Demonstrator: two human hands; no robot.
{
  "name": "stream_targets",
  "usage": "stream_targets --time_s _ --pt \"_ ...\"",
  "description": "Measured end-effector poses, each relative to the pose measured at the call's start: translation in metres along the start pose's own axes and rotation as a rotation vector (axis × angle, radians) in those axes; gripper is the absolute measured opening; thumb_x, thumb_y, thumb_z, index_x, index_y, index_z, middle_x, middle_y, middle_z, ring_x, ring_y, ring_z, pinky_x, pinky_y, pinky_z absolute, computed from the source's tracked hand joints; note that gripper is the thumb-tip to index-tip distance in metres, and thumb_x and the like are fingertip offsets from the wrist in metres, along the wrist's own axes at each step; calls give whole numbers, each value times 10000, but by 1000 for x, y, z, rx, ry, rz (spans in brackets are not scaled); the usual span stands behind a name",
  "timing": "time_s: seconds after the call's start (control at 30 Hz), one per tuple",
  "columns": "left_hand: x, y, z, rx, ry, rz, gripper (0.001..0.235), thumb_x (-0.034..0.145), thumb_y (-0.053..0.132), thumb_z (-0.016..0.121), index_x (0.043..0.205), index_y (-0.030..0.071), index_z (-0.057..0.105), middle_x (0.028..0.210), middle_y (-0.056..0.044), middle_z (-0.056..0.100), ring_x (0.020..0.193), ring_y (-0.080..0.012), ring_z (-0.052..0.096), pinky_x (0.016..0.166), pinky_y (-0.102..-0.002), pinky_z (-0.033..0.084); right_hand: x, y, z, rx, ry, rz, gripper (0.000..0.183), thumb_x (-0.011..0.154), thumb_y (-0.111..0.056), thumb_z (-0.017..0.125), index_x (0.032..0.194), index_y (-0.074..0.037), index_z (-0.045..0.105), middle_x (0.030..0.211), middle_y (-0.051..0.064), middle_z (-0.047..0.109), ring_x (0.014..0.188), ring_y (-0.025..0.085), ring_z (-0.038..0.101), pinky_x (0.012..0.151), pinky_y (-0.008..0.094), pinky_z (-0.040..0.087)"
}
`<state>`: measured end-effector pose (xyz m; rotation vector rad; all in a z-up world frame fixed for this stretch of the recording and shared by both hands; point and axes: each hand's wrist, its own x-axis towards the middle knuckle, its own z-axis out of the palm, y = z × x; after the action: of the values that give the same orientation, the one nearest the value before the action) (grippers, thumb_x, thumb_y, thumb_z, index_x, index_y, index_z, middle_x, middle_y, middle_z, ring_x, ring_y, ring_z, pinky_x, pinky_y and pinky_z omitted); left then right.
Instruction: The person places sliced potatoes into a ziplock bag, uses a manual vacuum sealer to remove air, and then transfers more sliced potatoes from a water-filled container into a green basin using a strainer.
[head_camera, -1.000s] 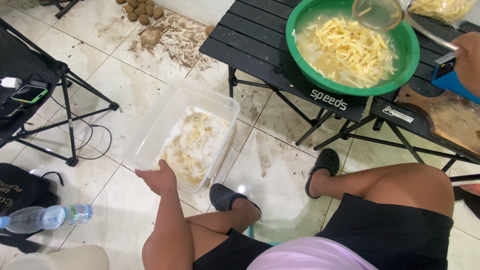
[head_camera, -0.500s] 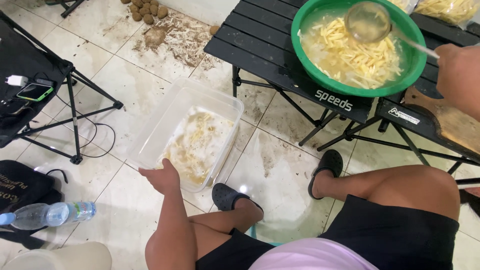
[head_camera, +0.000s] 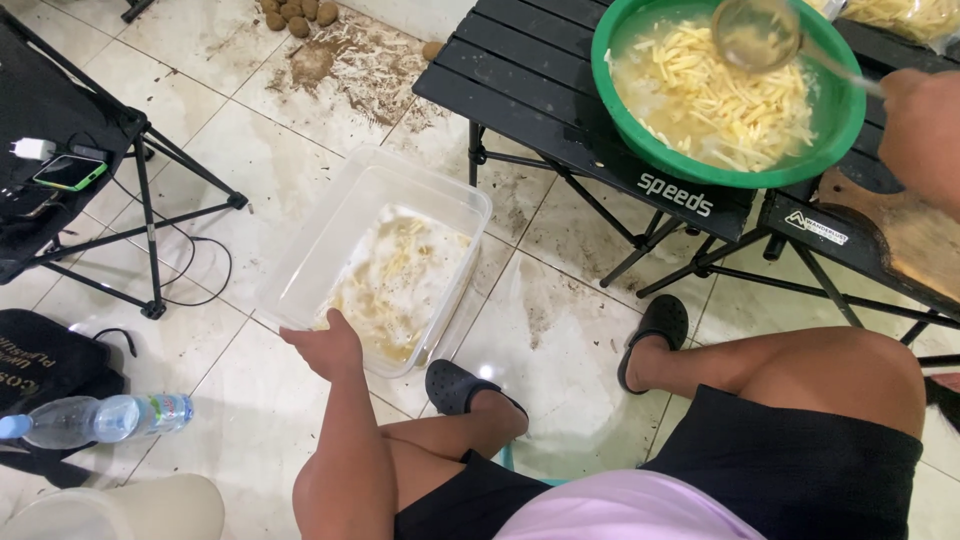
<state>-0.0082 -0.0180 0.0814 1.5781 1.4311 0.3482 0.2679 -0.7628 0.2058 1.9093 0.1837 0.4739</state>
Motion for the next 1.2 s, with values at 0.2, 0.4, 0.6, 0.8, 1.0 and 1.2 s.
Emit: stream_targets --time_s 0.2,0.4,0.6,0.8,1.0,1.2 --pt "-2 3 -2 -11 -10 -1 851 939 307 563 1616 73 104 1541 -167 466 1330 -401 525 1033 -527 471 2 -54 202 371 260 -123 438 1214 -339 479 1580 -134 603 1217 58 601 1146 236 609 1130 416 589" --pt "1 -1 0 -5 -5 4 852 934 302 563 1615 68 107 1515 -171 487 1304 -405 539 1013 -535 478 -5 -28 198 1520 224 1 438 1337 -239 339 1649 43 464 1339 237 478 921 358 426 744 533 391" --pt "38 -55 32 136 130 206 873 987 337 676 1591 -19 155 1459 -359 492 1350 -494 537 1138 -586 446 17 -12 153 2290 -576 40 657 1028 43 308 1672 171 272 764 707 328 613 845 359 695 860 285" --pt "46 -62 38 152 162 184 894 994 428 651 1620 23 156 1451 -332 523 1353 -460 552 1144 -548 448 5 -10 -359 1966 -458 -182 430 1046 -158 461 1457 -142 588 866 235 687 726 318 640 564 403 484" --pt "56 -74 46 172 178 166 858 978 420 659 1604 103 166 1339 -259 604 1251 -449 627 1039 -579 517 66 -229 -433 1332 -447 -561 290 923 -297 631 1165 -201 760 943 113 756 865 346 758 689 521 608" --pt "51 -71 47 165 185 167 862 974 399 633 1617 86 151 1331 -273 594 1208 -487 637 991 -606 538 116 -400 -463 1092 -252 -683 220 903 -61 578 937 25 778 738 239 717 722 437 746 532 612 556"
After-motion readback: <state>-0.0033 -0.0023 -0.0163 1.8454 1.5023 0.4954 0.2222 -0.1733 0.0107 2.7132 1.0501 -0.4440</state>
